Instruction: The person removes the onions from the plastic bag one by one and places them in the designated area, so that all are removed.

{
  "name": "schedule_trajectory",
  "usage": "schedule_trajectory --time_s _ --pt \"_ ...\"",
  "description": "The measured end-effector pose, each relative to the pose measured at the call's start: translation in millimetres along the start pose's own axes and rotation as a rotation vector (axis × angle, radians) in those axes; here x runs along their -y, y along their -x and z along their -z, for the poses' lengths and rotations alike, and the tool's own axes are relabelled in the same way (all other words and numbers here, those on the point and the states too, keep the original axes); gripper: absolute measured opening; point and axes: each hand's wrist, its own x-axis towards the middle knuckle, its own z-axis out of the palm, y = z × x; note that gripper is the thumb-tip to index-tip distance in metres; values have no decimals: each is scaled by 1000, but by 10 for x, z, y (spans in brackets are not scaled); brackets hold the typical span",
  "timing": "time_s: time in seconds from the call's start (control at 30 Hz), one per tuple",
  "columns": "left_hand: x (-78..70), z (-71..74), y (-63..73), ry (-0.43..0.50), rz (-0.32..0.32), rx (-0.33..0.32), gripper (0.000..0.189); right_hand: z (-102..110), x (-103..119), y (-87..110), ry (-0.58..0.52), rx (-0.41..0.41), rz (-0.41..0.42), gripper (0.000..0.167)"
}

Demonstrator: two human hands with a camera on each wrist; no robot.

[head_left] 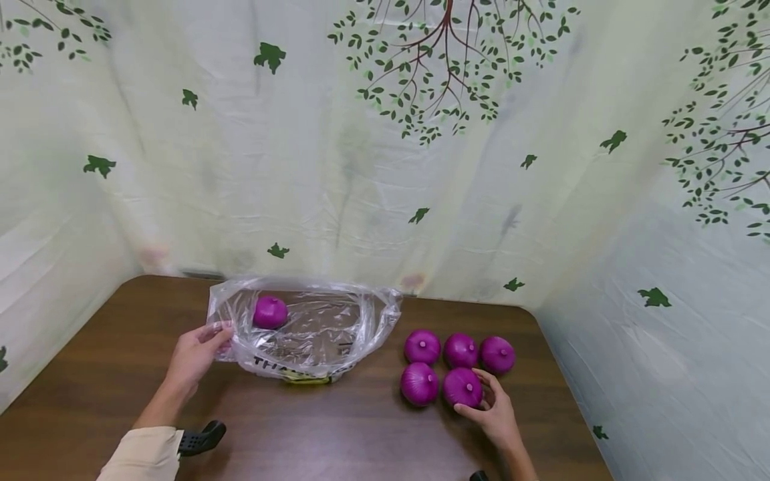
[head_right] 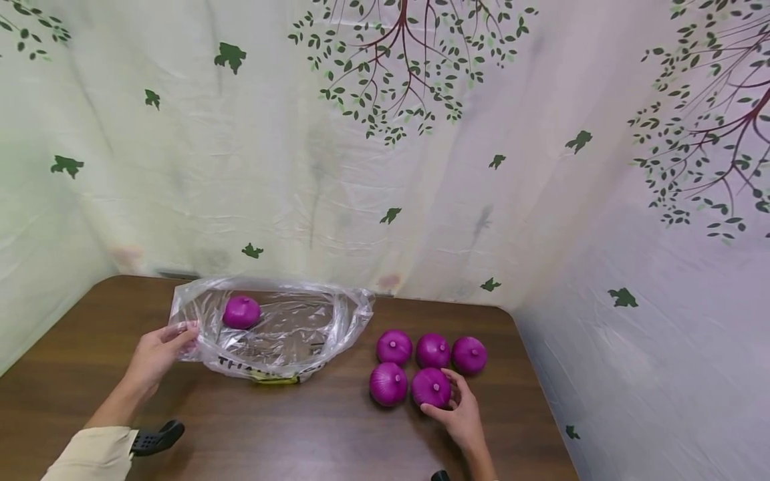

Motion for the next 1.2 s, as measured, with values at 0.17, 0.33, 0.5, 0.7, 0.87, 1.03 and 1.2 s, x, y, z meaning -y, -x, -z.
schedule_trajectory --time_s 0.17,0.33,0.5,0.7,0.87,1.03,1.2 --pt "21 1 15 14 -18 2 62 -23 -54 14 -1 -10 -38 77" --pt "31 -5 26 23 -23 -4 60 -41 -74 11 -4 -17 -33 77" --pt "32 11 34 6 -14 -10 61 -61 -92 -14 4 -25 -18 76" --pt "11 30 41 -6 1 -4 63 -101 -101 -17 1 -35 -3 75" --pt "12 40 51 -11 4 -5 64 -115 -118 -27 21 -37 -2 75" --pt "27 22 43 23 -16 -15 61 -112 -139 -24 28 -29 -2 76" --pt "26 -3 43 56 -25 -15 58 -114 -147 -11 40 -45 3 78"
